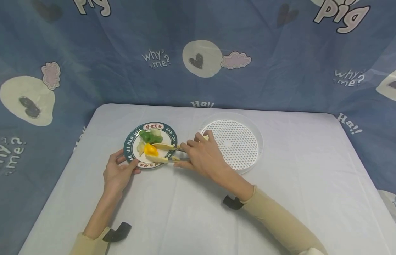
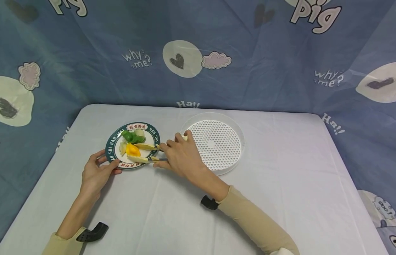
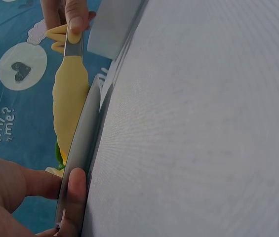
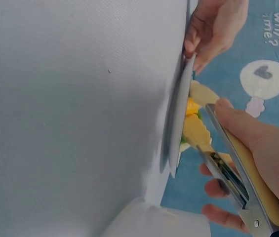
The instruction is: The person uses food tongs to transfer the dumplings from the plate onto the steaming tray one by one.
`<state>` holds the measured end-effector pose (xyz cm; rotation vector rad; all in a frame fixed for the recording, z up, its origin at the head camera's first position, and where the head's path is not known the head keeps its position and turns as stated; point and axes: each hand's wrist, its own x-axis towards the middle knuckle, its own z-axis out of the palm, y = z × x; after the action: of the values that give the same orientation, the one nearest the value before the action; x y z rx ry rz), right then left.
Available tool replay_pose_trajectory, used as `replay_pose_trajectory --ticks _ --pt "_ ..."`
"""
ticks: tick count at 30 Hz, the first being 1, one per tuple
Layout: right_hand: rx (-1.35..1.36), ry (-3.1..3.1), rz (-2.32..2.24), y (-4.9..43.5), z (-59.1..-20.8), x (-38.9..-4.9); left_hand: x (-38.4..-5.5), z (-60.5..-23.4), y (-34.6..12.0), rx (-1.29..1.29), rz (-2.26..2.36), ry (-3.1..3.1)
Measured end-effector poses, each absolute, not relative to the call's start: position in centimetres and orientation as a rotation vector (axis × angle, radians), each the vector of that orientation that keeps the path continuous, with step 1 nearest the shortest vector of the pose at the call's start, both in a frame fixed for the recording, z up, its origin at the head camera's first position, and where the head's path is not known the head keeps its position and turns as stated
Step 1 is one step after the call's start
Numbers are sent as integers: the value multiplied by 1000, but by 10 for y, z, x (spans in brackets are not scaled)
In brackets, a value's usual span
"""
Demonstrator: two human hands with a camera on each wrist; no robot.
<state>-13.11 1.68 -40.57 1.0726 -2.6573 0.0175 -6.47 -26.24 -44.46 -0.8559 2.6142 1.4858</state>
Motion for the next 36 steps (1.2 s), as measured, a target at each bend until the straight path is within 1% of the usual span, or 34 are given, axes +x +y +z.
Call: replay_pose_trajectory --ticks 15,22,29,36 --pt "1054 -2649 17 17 -409 -129 -64 -446 -263 -857 1493 2614" --pt "1050 -2649 32 23 -404 -125 -64 -448 -263 -862 1483 2621" --pt "1025 -2706 19 36 -392 -120 -63 -447 -263 -860 1490 2613" --pt "950 -2727 62 60 -387 -113 -64 -445 -264 -836 1508 2609"
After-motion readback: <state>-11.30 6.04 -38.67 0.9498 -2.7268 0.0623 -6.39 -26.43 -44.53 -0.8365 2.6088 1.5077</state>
